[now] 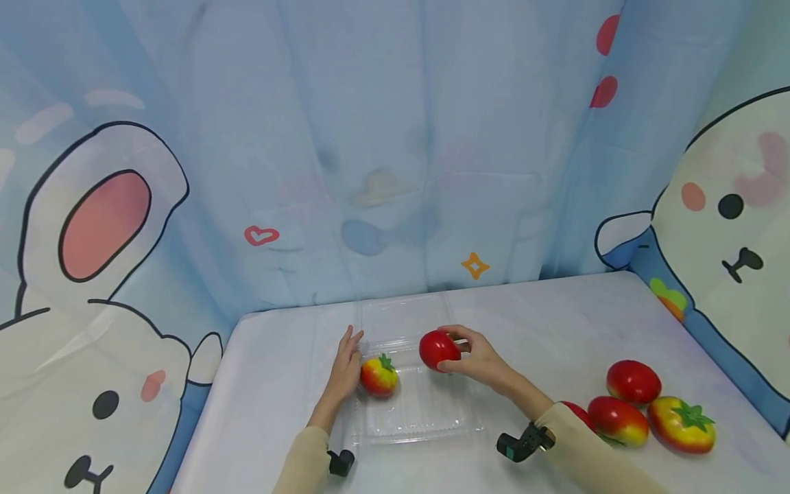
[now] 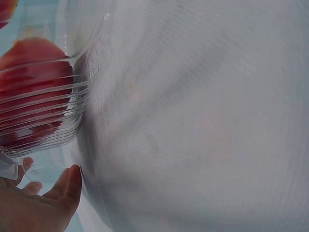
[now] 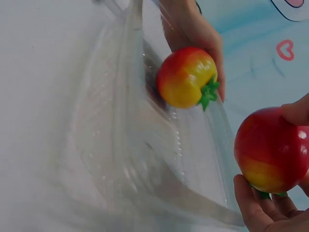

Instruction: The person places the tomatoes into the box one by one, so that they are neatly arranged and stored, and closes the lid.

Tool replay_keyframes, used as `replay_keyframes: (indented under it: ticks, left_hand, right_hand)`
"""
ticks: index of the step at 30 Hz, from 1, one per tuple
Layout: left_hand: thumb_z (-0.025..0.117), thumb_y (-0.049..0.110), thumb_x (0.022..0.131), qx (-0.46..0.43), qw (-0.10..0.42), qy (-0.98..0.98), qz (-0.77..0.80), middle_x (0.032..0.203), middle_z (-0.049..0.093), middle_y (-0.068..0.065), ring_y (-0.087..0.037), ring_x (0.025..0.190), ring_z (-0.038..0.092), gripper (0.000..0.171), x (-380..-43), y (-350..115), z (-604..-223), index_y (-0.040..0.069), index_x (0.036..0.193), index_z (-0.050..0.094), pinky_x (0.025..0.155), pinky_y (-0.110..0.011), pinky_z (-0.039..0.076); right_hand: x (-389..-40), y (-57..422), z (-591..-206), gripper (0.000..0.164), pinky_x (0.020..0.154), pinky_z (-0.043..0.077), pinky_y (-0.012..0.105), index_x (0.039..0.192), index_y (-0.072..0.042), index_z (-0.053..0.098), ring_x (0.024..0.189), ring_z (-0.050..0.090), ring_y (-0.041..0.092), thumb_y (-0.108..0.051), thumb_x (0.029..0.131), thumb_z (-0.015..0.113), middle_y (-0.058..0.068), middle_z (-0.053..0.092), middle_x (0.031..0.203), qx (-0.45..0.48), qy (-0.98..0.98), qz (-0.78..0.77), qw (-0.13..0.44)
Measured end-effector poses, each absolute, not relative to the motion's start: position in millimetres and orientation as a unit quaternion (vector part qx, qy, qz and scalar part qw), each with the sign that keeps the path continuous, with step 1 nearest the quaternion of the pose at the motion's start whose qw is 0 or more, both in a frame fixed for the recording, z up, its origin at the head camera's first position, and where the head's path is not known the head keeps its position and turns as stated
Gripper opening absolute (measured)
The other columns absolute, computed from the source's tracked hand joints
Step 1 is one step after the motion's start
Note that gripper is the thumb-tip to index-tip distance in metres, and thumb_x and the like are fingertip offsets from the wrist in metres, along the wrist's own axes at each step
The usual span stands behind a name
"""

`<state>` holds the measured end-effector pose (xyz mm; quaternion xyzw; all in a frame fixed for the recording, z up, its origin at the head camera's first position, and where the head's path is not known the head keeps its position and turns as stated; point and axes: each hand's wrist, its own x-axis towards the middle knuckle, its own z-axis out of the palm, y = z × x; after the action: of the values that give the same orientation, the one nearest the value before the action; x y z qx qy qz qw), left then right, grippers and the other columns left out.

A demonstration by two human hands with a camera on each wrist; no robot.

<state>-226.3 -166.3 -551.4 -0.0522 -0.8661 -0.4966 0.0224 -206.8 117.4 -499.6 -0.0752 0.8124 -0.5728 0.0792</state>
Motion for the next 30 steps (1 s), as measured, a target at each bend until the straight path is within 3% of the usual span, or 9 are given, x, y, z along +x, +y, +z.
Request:
replay_keyframes:
  ticks: [19,30]
  left_hand:
    - [0.035,0.004,0.099,-0.063,0.029,-0.863,-0.5,0.161,0.02,-0.019,-0.041,0.142,0.032,0.046,-228,-167,-552,-0.003,0.143,0.046,0.114,-0.057,0.025]
    - [0.034,0.005,0.1,-0.059,0.024,-0.867,-0.494,0.161,0.02,-0.018,-0.04,0.145,0.026,0.047,-227,-164,-552,-0.002,0.144,0.045,0.116,-0.056,0.023]
  right_hand:
    - [-191,78,-516,0.071,0.079,0.06,0.042,0.13,-0.009,0.057,0.106,0.058,0.029,-0.006,0.067,0.088,0.009,0.058,0.119,-0.106,0.865,-0.491,-0.002]
    - [-190,61,-532,0.075,0.094,0.053,0.049,0.131,-0.008,0.057,0.111,0.057,0.029,-0.007,0.065,0.09,0.01,0.056,0.117,-0.12,0.899,-0.419,-0.03]
